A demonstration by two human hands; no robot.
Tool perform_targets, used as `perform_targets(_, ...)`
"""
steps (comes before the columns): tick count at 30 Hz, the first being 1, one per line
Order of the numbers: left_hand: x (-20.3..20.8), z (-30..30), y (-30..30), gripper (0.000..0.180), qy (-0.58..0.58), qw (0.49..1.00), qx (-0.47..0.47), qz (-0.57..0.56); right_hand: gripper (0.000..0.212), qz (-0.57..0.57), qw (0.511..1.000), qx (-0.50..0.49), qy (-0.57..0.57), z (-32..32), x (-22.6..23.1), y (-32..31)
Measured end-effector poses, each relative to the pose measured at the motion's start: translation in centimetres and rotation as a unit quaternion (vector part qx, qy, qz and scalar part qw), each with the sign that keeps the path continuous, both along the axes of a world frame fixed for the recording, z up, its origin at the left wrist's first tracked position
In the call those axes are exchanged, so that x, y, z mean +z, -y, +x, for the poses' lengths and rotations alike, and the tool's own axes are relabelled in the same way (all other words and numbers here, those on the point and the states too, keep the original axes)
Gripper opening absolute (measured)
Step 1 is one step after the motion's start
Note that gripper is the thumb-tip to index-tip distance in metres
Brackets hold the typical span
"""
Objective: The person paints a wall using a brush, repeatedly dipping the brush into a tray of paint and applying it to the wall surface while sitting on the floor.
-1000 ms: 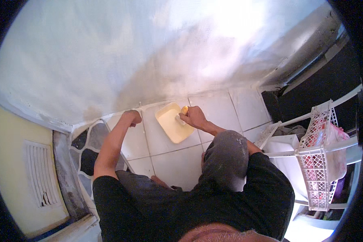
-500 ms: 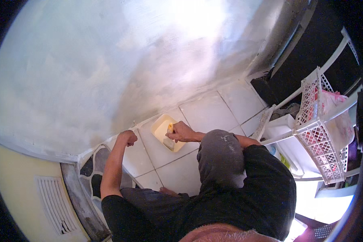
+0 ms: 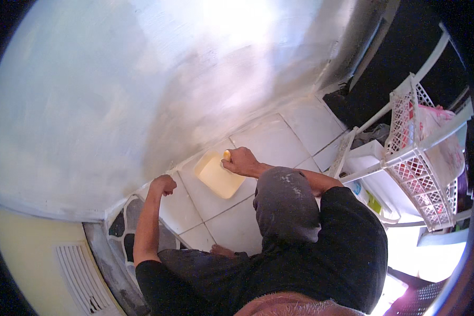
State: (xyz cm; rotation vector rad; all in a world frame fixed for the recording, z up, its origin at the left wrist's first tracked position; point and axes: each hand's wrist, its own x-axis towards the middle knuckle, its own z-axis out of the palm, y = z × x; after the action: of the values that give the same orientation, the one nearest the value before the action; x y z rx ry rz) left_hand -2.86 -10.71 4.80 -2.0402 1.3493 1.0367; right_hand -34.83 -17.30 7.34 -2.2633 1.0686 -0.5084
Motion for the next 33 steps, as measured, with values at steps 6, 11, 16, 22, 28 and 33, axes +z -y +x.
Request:
perform_targets(6, 0.6, -0.2, -0.1, 0.025, -0.004, 1.000, -0.004, -0.012, 0.038, 0.248, 0.963, 0.102, 0.036, 0.6, -1.1, -1.9)
perform_targets(11, 0.5, 0.2, -0.2, 0.026, -0.004, 1.000, 0.007, -0.002, 0.021, 0.280, 0.933, -0.012, 0.225, -1.0, 0.9, 0.5)
perform_targets(16, 0.0, 0.4, -0.4, 0.026, -0.001, 1.000, 0.008, -0.004, 0.015, 0.079, 0.877, -0.068, 0.468, -2.8, 10.2, 4.7)
perform_targets(22, 0.3, 0.2, -0.6, 0.025, -0.004, 1.000, 0.003, -0.005, 0.017, -0.011, 0.795, 0.032, 0.606, -0.9, 16.3, 7.6)
perform_targets(28, 0.0, 0.2, -0.5, 0.026, -0.021, 1.000, -0.018, -0.002, 0.018, -0.204, 0.773, -0.165, 0.577, -7.2, 16.3, 12.7)
perform_targets(33, 0.0, -0.4, 0.0, 0.026, -0.027, 1.000, -0.009, 0.004, 0.019, -0.292, 0.751, -0.279, 0.522, -9.2, 15.8, 12.6)
